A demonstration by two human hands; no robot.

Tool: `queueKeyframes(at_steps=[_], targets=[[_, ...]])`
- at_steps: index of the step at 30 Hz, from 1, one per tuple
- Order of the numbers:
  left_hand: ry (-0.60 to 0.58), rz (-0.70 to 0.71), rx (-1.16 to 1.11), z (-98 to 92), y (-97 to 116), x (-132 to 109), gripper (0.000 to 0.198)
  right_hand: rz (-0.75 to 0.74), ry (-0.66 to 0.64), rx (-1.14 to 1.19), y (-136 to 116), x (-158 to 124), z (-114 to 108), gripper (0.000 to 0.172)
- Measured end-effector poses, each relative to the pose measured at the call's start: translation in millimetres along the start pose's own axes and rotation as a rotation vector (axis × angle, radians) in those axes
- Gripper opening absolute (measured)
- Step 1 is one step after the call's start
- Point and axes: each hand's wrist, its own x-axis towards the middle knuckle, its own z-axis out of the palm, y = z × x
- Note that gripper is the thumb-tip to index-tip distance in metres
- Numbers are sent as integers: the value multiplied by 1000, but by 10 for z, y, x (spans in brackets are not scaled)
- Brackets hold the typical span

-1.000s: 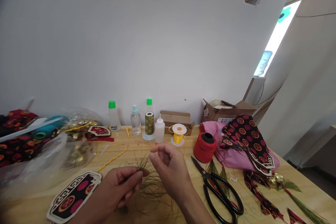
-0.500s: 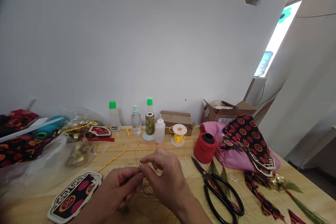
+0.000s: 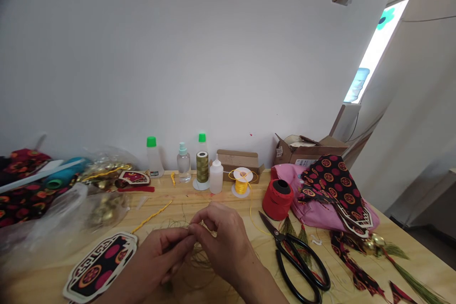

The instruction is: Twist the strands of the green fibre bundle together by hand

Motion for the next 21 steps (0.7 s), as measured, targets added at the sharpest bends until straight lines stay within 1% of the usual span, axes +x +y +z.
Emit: queueKeyframes(at_steps=[4,7,8,11,13,15,19,21], targets=[[-3,-7,0,-1,15,-1,35,78,23,75,41,8,19,9],[-2,-26,-27,0,26,-2,35,146,34,188,40,29,10,8],[-3,-32,-45,-2,34,-1,35,175,52,242,33,38,0,8],[-3,-55,-121,-13,73,1,34,240,168,387,8,64,-44,15],[5,-72,-163,-23,97,1,34,247,226,408,-7,68,-71,18],[11,-72,-168,-29,100,3,34,206,222,348,-22,58,-79,18],[15,-17,-110,-25,45,17,37,-5,118,108,-34,17,-36,10],[19,-5,-90,-19,17,21,37,-64,92,24,-24,6,-8,10]])
